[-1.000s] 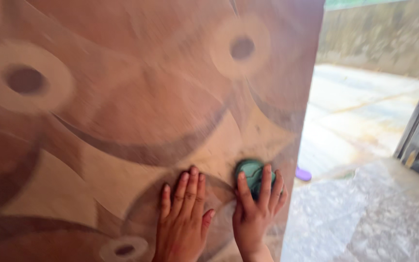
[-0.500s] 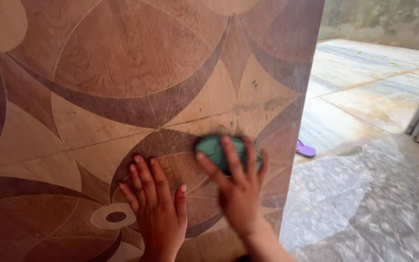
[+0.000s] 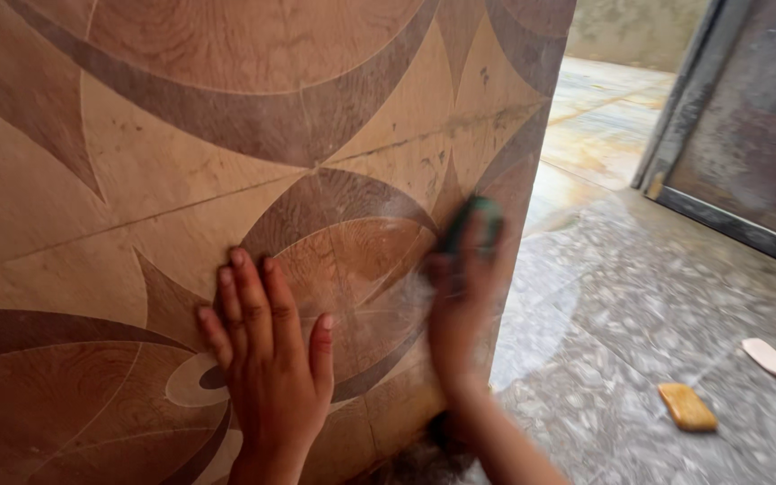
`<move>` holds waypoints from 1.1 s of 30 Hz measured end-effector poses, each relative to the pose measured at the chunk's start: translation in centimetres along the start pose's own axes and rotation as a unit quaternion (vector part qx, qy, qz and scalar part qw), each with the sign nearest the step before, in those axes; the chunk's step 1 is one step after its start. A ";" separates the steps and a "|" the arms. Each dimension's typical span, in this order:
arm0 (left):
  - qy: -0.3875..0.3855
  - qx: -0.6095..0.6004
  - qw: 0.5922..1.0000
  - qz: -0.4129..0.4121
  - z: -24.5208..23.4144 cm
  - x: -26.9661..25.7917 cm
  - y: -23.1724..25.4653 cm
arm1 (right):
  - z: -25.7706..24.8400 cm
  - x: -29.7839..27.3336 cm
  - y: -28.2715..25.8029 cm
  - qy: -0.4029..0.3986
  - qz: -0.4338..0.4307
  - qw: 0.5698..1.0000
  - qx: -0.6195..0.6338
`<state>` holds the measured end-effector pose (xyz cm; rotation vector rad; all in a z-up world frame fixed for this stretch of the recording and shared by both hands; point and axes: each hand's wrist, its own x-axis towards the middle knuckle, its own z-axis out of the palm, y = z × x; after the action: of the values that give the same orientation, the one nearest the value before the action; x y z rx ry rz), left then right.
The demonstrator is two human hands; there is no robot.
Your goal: The person cleans a tiled wall and floor using a brush and water, pouring water from a cup and scrubbing the surfaces by hand.
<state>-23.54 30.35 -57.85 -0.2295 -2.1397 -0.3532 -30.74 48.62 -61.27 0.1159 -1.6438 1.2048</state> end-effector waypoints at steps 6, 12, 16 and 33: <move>0.008 -0.077 0.997 0.001 -1.6 -0.9 -0.8 | 3.1 -5.3 -8.6 -0.069 -0.257 0.955 -0.129; 0.043 -0.050 0.997 -0.039 -3.7 -1.7 -3.2 | 1.3 -0.8 0.1 0.010 -0.032 0.998 -0.053; 0.063 -0.025 0.996 -0.052 -6.2 -1.2 -5.5 | 1.0 0.1 0.6 0.046 0.051 0.992 -0.110; 0.090 0.051 0.991 -0.088 -7.2 1.0 -6.5 | 3.4 -2.5 -4.5 -0.059 -0.202 0.955 -0.210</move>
<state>-20.39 21.88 -54.30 0.0491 -1.9962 -0.3498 -29.23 42.80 -60.13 0.2456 -1.8345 0.5353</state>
